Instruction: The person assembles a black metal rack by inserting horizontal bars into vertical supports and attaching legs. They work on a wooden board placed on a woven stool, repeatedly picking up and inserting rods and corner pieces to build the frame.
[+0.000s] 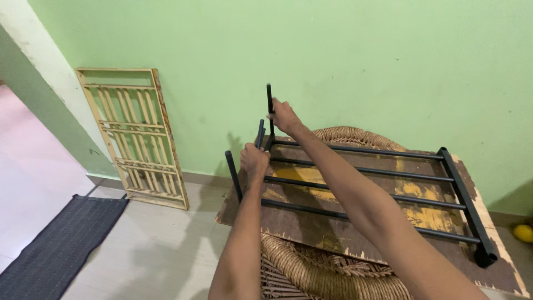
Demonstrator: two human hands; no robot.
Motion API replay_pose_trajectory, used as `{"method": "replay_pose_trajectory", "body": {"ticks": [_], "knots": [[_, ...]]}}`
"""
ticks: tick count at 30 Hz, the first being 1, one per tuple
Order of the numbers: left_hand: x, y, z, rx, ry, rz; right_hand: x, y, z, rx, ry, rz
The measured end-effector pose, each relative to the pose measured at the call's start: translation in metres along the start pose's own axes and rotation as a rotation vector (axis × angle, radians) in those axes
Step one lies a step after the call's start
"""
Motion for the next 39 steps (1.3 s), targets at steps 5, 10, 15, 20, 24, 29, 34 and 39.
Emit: {"method": "replay_pose_trajectory", "body": {"ticks": [5, 10, 15, 20, 24, 29, 34, 39], "knots": [[0.001, -0.001, 0.0, 0.019, 0.003, -0.04, 0.001, -0.01, -0.006, 0.016, 0.044, 0.094], [0.008, 0.001, 0.002, 0.023, -0.038, -0.042, 0.012, -0.008, -0.008, 0.036, 0.043, 0.053], [0.01, 0.005, 0.004, 0.018, -0.011, -0.078, 0.021, -0.014, -0.01, -0.029, 0.016, -0.016], [0.011, 0.009, 0.009, -0.021, -0.006, -0.033, 0.007, -0.008, 0.004, 0.091, 0.108, -0.011], [0.013, 0.019, 0.012, -0.023, -0.018, 0.012, -0.008, -0.002, 0.013, 0.069, 0.086, -0.04], [0.017, 0.014, 0.011, -0.011, -0.015, -0.039, -0.002, -0.001, 0.017, 0.072, -0.011, -0.129], [0.019, 0.006, 0.012, 0.013, -0.071, -0.105, 0.009, -0.005, 0.015, 0.16, 0.052, -0.05], [0.026, 0.007, 0.009, -0.031, -0.075, -0.199, 0.019, 0.001, 0.043, 0.214, 0.019, -0.115]]}}
Point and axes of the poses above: each hand's wrist, its own z-axis away from the middle knuckle, its own y-axis out of the back of the hand, x = y × z, the point moved 8 cm from there along -z, towards the middle knuckle, and after that the axes turned 9 degrees about -x, right-handed, at the moved point
